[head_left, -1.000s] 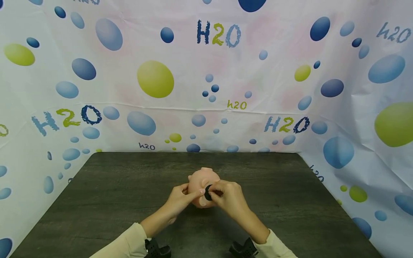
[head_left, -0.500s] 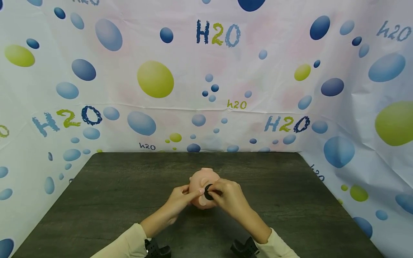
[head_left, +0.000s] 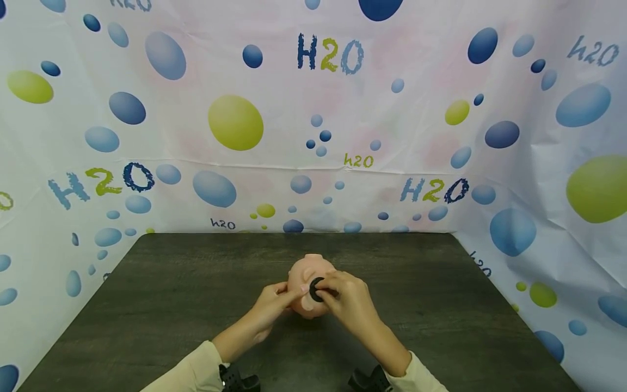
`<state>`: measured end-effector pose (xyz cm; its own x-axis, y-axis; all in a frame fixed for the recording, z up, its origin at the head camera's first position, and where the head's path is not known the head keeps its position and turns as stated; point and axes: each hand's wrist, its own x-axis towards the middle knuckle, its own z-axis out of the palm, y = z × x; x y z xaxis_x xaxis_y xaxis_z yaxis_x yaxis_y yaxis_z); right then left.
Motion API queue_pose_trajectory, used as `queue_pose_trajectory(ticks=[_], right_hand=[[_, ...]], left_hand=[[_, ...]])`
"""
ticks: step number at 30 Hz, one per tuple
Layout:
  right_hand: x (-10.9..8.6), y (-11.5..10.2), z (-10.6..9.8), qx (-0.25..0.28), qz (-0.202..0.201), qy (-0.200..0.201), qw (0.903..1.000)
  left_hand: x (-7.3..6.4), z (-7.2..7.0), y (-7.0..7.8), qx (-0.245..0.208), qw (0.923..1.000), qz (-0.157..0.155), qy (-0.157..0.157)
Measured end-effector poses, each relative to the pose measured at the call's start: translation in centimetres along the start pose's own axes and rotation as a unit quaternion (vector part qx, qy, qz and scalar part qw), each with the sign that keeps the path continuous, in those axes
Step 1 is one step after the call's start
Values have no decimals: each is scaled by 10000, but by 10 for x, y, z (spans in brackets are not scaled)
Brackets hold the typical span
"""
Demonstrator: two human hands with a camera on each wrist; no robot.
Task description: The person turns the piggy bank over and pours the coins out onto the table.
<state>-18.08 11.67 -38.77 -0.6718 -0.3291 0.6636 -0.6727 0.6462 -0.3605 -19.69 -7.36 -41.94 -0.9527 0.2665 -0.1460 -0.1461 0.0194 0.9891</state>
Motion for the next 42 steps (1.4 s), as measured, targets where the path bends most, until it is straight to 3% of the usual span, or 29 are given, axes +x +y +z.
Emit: queue_pose_trajectory(ticks=[15,31,42], right_hand=[[-4,-2,10,-210,24,133,9997],[1,-1,0,296,163,427,9985],[-7,27,-17,-54,371,599,9975]], left_hand=[[-2,-1,-3,-108,9999,-82,-77],[-2,-10,-3,-297,9988,-246,-289],[-3,-15,-3,-274,9993,-214,-101]])
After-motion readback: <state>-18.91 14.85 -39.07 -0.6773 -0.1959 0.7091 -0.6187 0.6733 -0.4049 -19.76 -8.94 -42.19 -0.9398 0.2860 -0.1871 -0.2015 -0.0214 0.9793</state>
